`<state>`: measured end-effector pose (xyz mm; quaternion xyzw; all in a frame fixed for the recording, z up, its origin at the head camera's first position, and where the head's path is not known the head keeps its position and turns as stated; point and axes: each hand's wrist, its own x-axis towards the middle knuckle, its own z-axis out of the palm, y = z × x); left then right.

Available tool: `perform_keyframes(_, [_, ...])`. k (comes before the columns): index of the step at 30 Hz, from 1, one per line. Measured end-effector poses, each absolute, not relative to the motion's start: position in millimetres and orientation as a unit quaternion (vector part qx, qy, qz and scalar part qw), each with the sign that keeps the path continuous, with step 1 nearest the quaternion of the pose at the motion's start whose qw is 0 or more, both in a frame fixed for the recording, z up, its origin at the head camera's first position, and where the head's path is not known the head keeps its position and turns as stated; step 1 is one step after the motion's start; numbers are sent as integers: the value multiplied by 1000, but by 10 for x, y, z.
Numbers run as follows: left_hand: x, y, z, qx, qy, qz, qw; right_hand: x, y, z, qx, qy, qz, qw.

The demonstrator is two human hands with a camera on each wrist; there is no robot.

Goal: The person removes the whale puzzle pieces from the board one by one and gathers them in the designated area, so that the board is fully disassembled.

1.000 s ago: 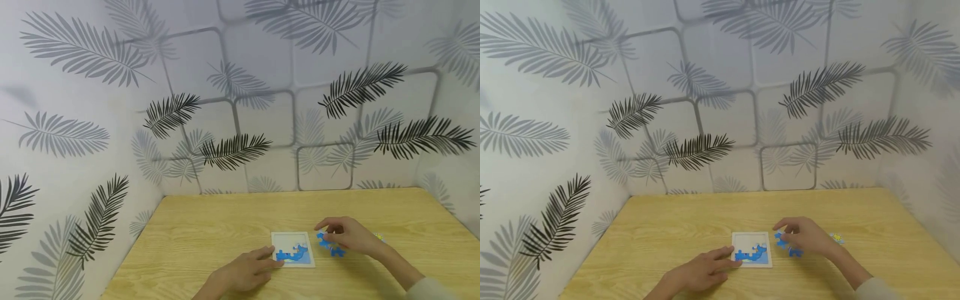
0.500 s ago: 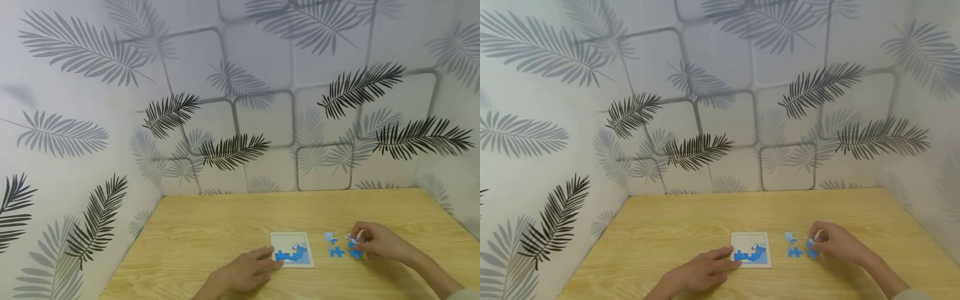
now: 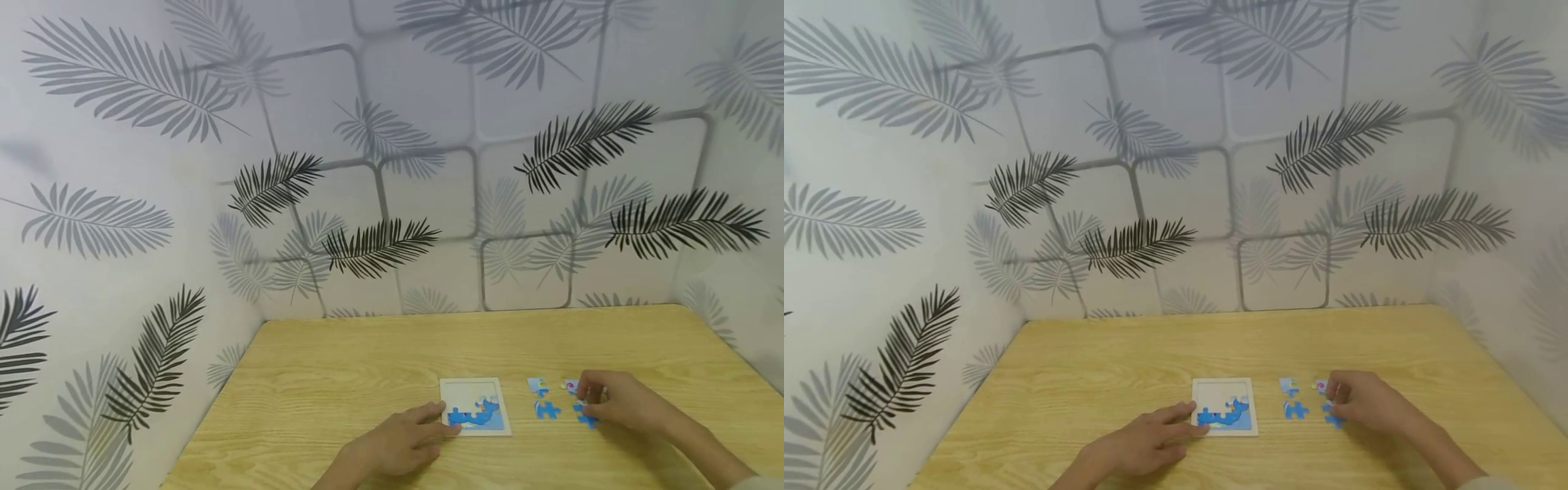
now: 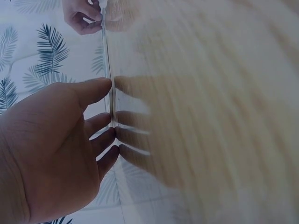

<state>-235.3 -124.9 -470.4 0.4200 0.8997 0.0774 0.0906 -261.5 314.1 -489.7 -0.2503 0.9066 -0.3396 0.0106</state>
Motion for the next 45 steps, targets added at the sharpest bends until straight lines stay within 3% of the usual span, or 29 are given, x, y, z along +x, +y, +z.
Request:
perform_keyframes(3, [-2353, -1251, -4700, 421, 900, 74, 89, -2617, 3132, -4895, -244, 910, -335, 21])
perform_keyframes(11, [-2346, -1254, -4683, 415, 901, 75, 104, -2580, 2890, -4742, -265, 882, -389, -24])
perform_keyframes(18, [-2346, -1246, -4705, 406, 903, 87, 108, -2670, 2480, -4703, -291, 807, -505, 96])
perform_keyframes(23, [-2324, -1232, -4736, 381, 906, 126, 132, -2717, 2180, -4816, -301, 799, -506, 123])
perform_keyframes(32, [-2335, -1225, -4735, 383, 908, 115, 126, -2769, 1862, -4844, -323, 853, -405, 60])
perform_keyframes(39, [-2341, -1231, -4716, 385, 909, 102, 120, -2787, 1775, -4803, -289, 864, -405, 81])
perform_keyframes(45, [-2352, -1241, -4724, 388, 910, 94, 114, -2804, 1755, -4822, -302, 862, -403, 58])
